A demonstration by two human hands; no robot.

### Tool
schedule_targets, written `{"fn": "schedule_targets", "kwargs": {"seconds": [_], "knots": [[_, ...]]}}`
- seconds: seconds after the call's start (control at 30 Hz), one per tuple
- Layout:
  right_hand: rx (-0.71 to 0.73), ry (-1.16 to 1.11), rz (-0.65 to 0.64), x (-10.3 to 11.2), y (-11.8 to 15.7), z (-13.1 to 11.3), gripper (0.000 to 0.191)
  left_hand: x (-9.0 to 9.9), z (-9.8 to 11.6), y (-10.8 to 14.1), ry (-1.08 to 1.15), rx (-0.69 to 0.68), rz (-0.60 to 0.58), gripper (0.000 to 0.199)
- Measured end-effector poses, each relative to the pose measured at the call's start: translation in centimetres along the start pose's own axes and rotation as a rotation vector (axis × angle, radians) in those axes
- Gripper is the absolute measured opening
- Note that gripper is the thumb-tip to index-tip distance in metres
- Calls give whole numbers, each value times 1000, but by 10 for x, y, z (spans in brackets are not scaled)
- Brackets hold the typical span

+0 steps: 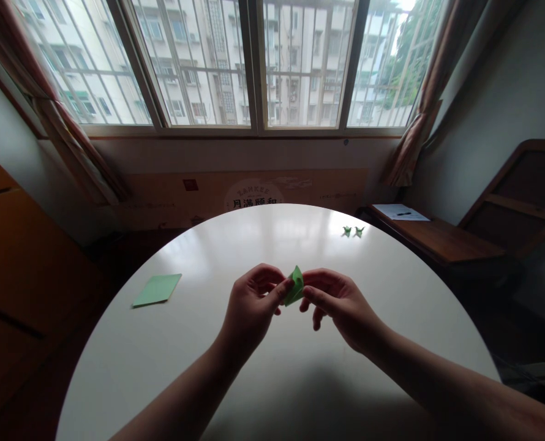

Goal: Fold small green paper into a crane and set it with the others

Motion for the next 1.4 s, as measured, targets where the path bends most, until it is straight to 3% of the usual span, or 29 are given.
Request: {"fn": "schedule_targets", "kwargs": {"seconds": [0.27, 0.53, 0.8, 1.07, 1.2, 1.4], "knots": [[32, -6, 3, 2, 1, 5, 33, -1, 7, 3, -134, -35, 8, 9], [70, 34, 32, 0, 2, -5, 38, -1, 0, 1, -182, -6, -29, 26], [94, 209, 22, 3, 2, 1, 45, -7, -4, 0, -220, 33, -54, 21], [87, 221, 67, 5, 1, -2, 46, -14, -5, 5, -228, 53, -103, 20], [74, 191, 71, 4, 0, -2, 43, -16, -4, 4, -254, 6, -136, 19], [64, 148, 70, 4, 1, -8, 45, -7, 5, 4, -300, -123, -69, 22]]}}
Point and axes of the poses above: each hand's wrist, its own y-axis away from the middle knuckle, its own x-axis out of the back of the hand, z = x × y, the point moved 8 cm from there along -y, towards the middle knuckle, and after that the axes turned 10 degrees about -y, right-handed, at the moved point
